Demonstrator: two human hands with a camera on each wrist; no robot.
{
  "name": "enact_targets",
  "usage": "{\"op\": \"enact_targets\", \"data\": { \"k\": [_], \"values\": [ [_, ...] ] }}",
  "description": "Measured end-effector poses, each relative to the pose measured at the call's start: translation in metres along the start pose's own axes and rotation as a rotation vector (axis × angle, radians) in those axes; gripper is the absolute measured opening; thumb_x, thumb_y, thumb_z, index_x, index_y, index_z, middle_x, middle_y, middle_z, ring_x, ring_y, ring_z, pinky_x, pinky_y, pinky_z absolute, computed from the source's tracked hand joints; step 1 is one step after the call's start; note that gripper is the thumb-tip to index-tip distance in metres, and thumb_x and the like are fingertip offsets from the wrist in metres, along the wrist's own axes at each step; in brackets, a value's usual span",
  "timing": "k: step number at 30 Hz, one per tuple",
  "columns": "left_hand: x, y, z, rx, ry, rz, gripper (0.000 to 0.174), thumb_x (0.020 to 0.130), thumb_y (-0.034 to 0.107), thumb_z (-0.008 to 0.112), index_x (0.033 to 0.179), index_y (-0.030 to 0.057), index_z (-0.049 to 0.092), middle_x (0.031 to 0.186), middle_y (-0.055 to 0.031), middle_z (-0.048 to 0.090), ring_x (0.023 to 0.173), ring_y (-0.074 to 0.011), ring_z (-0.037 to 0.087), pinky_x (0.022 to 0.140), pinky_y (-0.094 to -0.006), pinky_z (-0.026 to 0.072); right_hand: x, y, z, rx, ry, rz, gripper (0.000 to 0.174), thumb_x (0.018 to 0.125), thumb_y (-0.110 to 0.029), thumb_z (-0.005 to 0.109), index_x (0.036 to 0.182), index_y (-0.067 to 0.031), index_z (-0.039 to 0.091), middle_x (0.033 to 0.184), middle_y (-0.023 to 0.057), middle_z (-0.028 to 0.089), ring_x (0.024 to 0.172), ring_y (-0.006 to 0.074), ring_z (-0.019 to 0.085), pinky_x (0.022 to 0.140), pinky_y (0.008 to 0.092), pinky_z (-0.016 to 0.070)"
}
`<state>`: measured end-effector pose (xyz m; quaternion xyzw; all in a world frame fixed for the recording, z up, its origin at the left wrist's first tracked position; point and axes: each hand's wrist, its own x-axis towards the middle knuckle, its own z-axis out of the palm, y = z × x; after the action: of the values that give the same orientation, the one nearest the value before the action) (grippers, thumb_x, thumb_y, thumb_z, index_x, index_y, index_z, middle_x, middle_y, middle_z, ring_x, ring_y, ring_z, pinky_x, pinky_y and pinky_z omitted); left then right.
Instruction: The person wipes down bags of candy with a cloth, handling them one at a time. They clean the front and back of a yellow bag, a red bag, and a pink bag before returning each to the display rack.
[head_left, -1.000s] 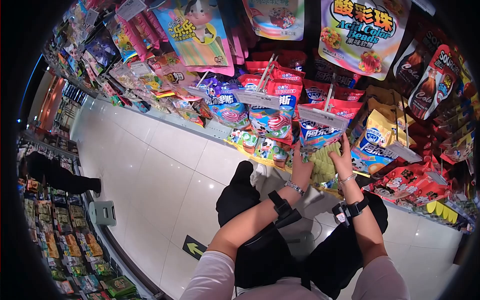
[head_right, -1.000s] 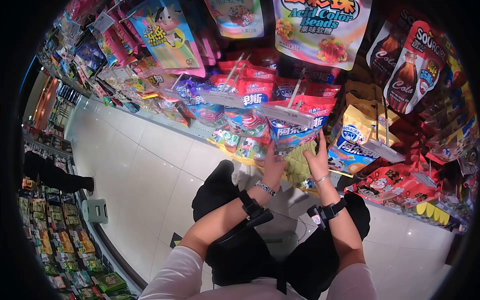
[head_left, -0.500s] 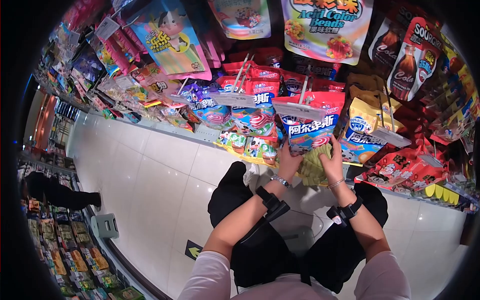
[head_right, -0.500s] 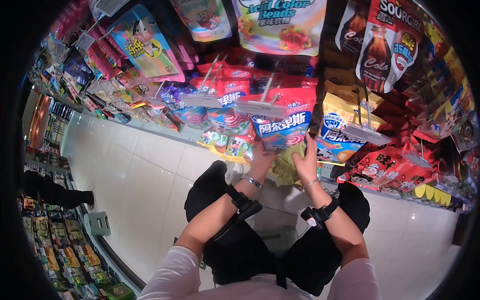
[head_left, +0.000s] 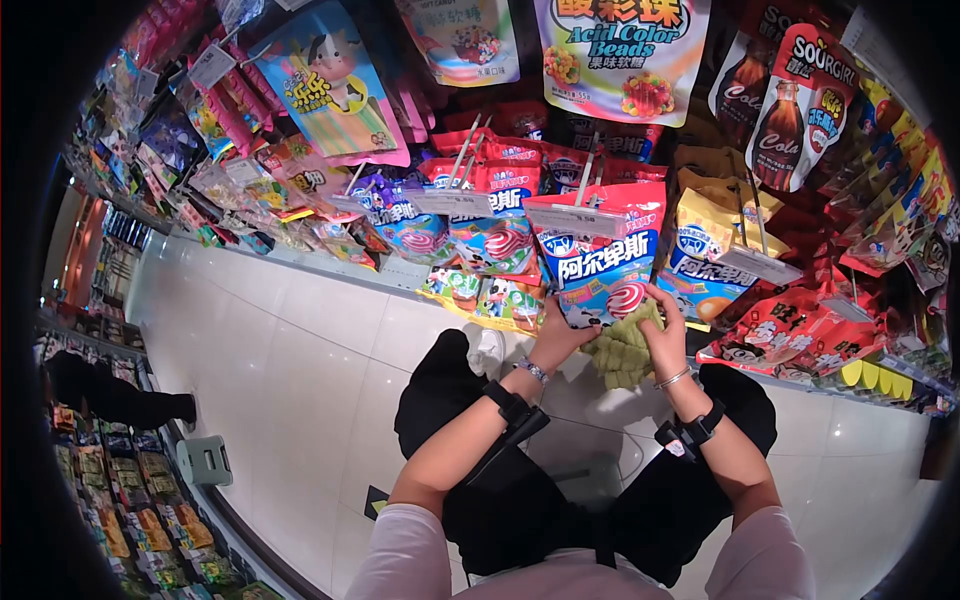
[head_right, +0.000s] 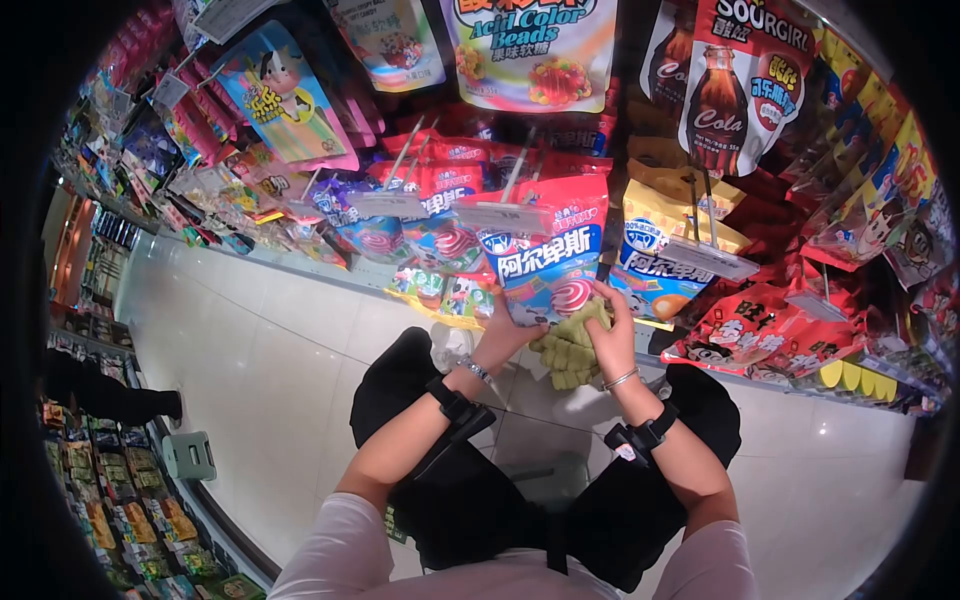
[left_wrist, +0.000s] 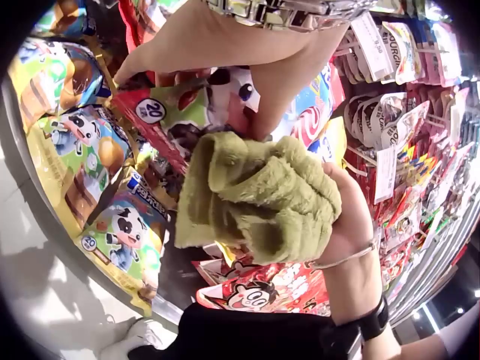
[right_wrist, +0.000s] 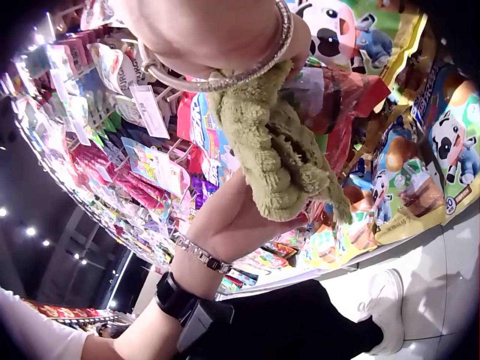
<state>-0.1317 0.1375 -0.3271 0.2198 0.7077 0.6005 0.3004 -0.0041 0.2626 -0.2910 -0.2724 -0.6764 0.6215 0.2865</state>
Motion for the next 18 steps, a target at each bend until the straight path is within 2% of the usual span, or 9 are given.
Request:
{"op": "enact_targets", "data": {
  "k": [5, 7, 9, 11, 13, 15, 16, 17, 18],
  "values": [
    [-0.008, 0.009, -0.004, -0.020, -0.182, -0.018, 0.068, 0.064, 0.013, 0.074, 0.118, -0.0016, 0.036, 0.109, -0.0093, 0.050, 0.099, -0.0156, 0.049, 0.082, -0.0282, 0.0430, 0.003, 0.002, -0.011, 0.042, -0.039, 0.017, 0.048, 0.066, 0.004, 0.047, 0.114, -0.0022, 0.048, 0.110, 0.0078, 0.051, 0.103, 0.0176, 0.048, 0.091, 0.0264, 0.0355],
    [-0.011, 0.009, -0.002, -0.043, -0.178, 0.023, 0.065, 0.065, 0.013, 0.074, 0.117, -0.0017, 0.038, 0.109, -0.0088, 0.050, 0.099, -0.0149, 0.049, 0.082, -0.0280, 0.0429, -0.001, 0.000, -0.012, 0.038, -0.052, 0.020, 0.048, 0.066, 0.004, 0.047, 0.113, -0.0017, 0.049, 0.110, 0.0085, 0.050, 0.104, 0.0183, 0.048, 0.092, 0.0268, 0.0347],
    [-0.013, 0.015, 0.000, -0.067, -0.175, 0.058, 0.063, 0.065, 0.013, 0.074, 0.116, -0.0017, 0.040, 0.110, -0.0083, 0.050, 0.099, -0.0142, 0.049, 0.082, -0.0278, 0.0429, -0.003, -0.011, -0.006, -0.195, -0.005, -0.116, 0.047, 0.066, 0.004, 0.046, 0.113, -0.0003, 0.048, 0.111, 0.0099, 0.048, 0.106, 0.0202, 0.046, 0.093, 0.0270, 0.0327],
    [-0.018, 0.018, 0.002, -0.106, -0.143, 0.062, 0.069, 0.064, 0.020, 0.076, 0.118, 0.0014, 0.038, 0.109, -0.0076, 0.053, 0.097, -0.0153, 0.052, 0.085, -0.0291, 0.0417, -0.014, -0.032, -0.006, -0.183, 0.027, -0.127, 0.043, 0.066, 0.004, 0.048, 0.108, -0.0013, 0.050, 0.111, 0.0115, 0.046, 0.105, 0.0227, 0.045, 0.094, 0.0290, 0.0320],
    [-0.018, 0.017, 0.001, -0.146, -0.160, 0.058, 0.069, 0.064, 0.020, 0.076, 0.119, 0.0018, 0.037, 0.110, -0.0071, 0.052, 0.098, -0.0147, 0.051, 0.085, -0.0291, 0.0413, -0.021, -0.054, -0.007, -0.227, 0.314, -0.494, 0.034, 0.072, 0.004, 0.050, 0.106, -0.0027, 0.048, 0.111, 0.0130, 0.047, 0.104, 0.0221, 0.045, 0.092, 0.0310, 0.0343],
    [-0.016, 0.022, 0.001, -0.193, -0.179, 0.063, 0.070, 0.064, 0.020, 0.076, 0.120, 0.0022, 0.036, 0.111, -0.0067, 0.052, 0.099, -0.0142, 0.050, 0.086, -0.0290, 0.0408, -0.026, -0.072, -0.016, -0.241, 0.472, -0.839, 0.031, 0.075, 0.003, 0.054, 0.103, -0.0045, 0.044, 0.111, 0.0145, 0.043, 0.101, 0.0260, 0.046, 0.091, 0.0362, 0.0357],
    [-0.018, 0.024, 0.001, -0.223, -0.184, 0.042, 0.071, 0.064, 0.020, 0.076, 0.120, 0.0024, 0.036, 0.111, -0.0066, 0.052, 0.099, -0.0142, 0.050, 0.086, -0.0290, 0.0408, -0.026, -0.063, -0.027, -0.265, 0.463, -1.042, 0.035, 0.075, 0.002, 0.057, 0.104, -0.0078, 0.041, 0.112, 0.0151, 0.040, 0.100, 0.0280, 0.046, 0.090, 0.0401, 0.0370],
    [-0.019, 0.027, 0.001, -0.253, -0.184, 0.026, 0.072, 0.064, 0.019, 0.076, 0.121, 0.0026, 0.035, 0.111, -0.0066, 0.052, 0.099, -0.0142, 0.050, 0.086, -0.0291, 0.0408, -0.021, -0.072, -0.028, -0.379, 0.438, -1.251, 0.039, 0.069, 0.008, 0.058, 0.101, -0.0094, 0.044, 0.111, 0.0135, 0.040, 0.100, 0.0298, 0.046, 0.089, 0.0415, 0.0392],
    [-0.019, 0.028, 0.000, -0.191, -0.179, 0.025, 0.071, 0.064, 0.018, 0.076, 0.120, 0.0033, 0.036, 0.111, -0.0065, 0.052, 0.100, -0.0139, 0.050, 0.086, -0.0290, 0.0411, -0.021, -0.074, -0.027, -0.548, 0.305, -1.185, 0.040, 0.066, 0.009, 0.059, 0.099, -0.0099, 0.046, 0.111, 0.0133, 0.041, 0.101, 0.0305, 0.046, 0.088, 0.0418, 0.0397]
  ]
}}
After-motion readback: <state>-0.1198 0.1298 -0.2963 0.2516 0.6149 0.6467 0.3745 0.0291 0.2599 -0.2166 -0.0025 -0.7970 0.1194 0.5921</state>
